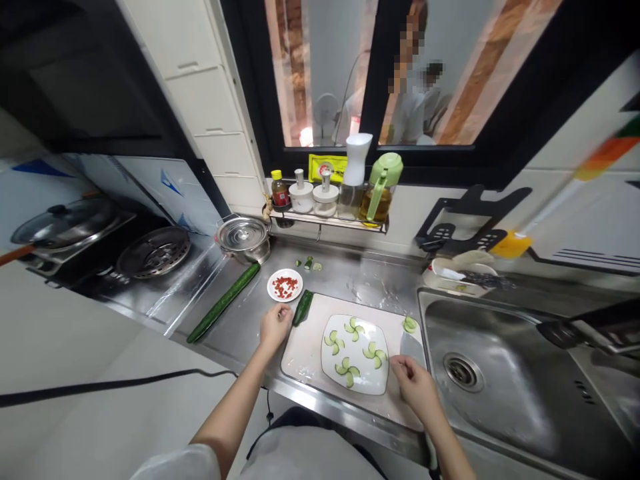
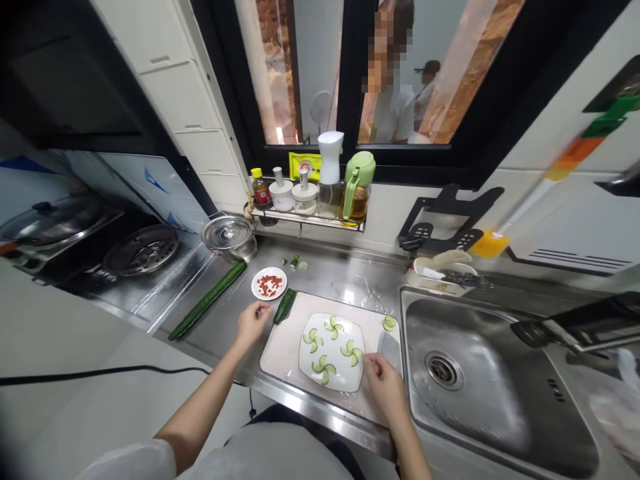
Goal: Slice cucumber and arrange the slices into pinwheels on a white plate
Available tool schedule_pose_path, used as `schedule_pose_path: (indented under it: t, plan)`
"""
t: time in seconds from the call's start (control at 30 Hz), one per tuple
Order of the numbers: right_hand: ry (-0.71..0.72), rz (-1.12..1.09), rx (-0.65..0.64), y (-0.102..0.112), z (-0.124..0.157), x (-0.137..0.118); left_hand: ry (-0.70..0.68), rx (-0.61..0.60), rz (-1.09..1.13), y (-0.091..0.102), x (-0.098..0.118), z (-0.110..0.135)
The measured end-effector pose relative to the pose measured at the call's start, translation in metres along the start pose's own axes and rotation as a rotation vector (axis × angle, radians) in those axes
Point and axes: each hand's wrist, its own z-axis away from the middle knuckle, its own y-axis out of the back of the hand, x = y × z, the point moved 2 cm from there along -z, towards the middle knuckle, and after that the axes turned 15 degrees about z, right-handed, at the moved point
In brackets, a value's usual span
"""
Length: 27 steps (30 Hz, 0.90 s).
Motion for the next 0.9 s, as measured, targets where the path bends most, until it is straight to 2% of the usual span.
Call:
schedule_pose_path:
  t: [0.13,0.3,0.43,0.63,0.9]
  plan:
    - [0.01,-0.016,-0.015,-0.001,-0.001,-0.008,0.139,0.123,-0.003,0.003,-0.01,-0.025]
    - [0.042,-0.027,-0.056,-0.006,-0.003,-0.017,0.283,0.188,-0.044,0.0,-0.013,-0.059]
    - [0.045,-0.023,-0.074,-0.012,-0.008,-0.024,0.291,0.235,-0.115,-0.006,-0.007,-0.09]
    - [0.076,0.011,-0.08,-0.015,-0.009,-0.034,0.241,0.162,-0.235,-0.022,-0.006,-0.126]
    - [0.047,0.043,-0.107,-0.019,-0.005,-0.014,0.119,-0.019,-0.377,-0.028,-0.02,-0.154]
